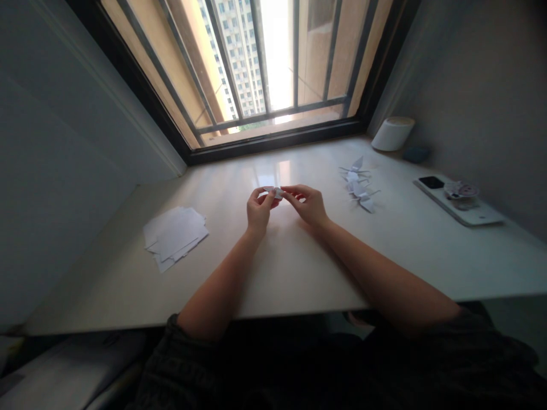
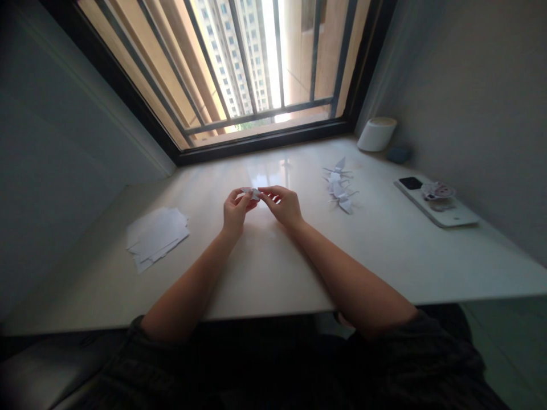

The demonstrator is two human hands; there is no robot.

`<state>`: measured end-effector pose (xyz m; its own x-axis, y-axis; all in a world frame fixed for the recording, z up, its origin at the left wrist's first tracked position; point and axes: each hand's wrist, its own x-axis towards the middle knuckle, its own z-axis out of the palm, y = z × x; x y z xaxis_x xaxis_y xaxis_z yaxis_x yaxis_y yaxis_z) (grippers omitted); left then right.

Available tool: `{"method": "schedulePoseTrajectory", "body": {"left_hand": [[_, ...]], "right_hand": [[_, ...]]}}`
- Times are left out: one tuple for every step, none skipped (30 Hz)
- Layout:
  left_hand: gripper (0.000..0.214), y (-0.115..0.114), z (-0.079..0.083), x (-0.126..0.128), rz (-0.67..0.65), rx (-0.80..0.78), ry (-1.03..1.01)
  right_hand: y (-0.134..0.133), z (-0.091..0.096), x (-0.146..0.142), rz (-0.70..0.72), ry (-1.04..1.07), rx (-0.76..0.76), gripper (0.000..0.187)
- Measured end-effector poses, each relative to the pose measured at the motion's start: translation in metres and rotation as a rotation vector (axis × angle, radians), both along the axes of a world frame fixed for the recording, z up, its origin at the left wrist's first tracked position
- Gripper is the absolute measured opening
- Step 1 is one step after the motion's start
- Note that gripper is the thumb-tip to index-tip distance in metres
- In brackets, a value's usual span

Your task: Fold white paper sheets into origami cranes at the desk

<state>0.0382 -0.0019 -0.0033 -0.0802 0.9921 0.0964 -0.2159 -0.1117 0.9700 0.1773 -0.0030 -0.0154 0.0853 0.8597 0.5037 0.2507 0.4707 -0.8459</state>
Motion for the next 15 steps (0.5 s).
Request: {"method": "schedulePoseTrajectory", "body": {"left_hand": [[0.033, -0.0004, 0.0004, 0.0001, 0.001, -0.01, -0.013], [0.034, -0.0007, 0.0009, 0.0001, 0.002, -0.017, -0.021], [0.034, -0.0009, 0.0013, 0.0001, 0.001, -0.021, -0.027], [0.034, -0.001, 0.0016, 0.0, -0.001, -0.023, -0.033], [0.034, -0.001, 0.0019, 0.0, -0.004, -0.026, -0.04], [0.034, -0.001, 0.0022, -0.0001, -0.011, -0.029, -0.047], [0.033, -0.0009, 0.0024, -0.0002, -0.02, -0.031, -0.052], [0.033, -0.0008, 0.0026, -0.0003, -0.032, -0.034, -0.053], [0.033, -0.0008, 0.0029, -0.0004, -0.044, -0.037, -0.053], [0.033, -0.0008, 0.0033, -0.0006, -0.055, -0.042, -0.051], [0.033, -0.0008, 0.0038, -0.0008, -0.062, -0.048, -0.048], [0.033, -0.0009, 0.0044, -0.0011, -0.067, -0.055, -0.047], [0.033, -0.001, 0.005, -0.0014, -0.069, -0.062, -0.049], [0.033, -0.0011, 0.0057, -0.0016, -0.07, -0.07, -0.054], [0.034, -0.0012, 0.0063, -0.0017, -0.073, -0.078, -0.061]], "right_hand": [[-0.0008, 0.0005, 0.0002, 0.008, -0.016, 0.016, 0.031], [-0.0016, 0.001, 0.0005, 0.02, -0.034, 0.03, 0.033], [-0.0024, 0.0015, 0.0008, 0.031, -0.055, 0.042, 0.035], [-0.0032, 0.0019, 0.0011, 0.038, -0.075, 0.052, 0.037], [-0.0038, 0.0021, 0.0014, 0.037, -0.093, 0.061, 0.037], [-0.0043, 0.0023, 0.0016, 0.03, -0.106, 0.069, 0.036], [-0.0046, 0.0023, 0.0018, 0.02, -0.111, 0.078, 0.035], [-0.0047, 0.0021, 0.0019, 0.013, -0.111, 0.085, 0.033], [-0.0047, 0.0017, 0.0019, 0.007, -0.108, 0.092, 0.032], [-0.0045, 0.0013, 0.002, 0.006, -0.105, 0.097, 0.031], [-0.0042, 0.0007, 0.002, 0.009, -0.101, 0.1, 0.031], [-0.0037, 0.0002, 0.0021, 0.013, -0.096, 0.101, 0.031], [-0.0032, -0.0003, 0.0022, 0.017, -0.091, 0.101, 0.031], [-0.0027, -0.0006, 0.0024, 0.02, -0.084, 0.102, 0.031], [-0.0023, -0.0008, 0.0025, 0.021, -0.075, 0.102, 0.031]]}}
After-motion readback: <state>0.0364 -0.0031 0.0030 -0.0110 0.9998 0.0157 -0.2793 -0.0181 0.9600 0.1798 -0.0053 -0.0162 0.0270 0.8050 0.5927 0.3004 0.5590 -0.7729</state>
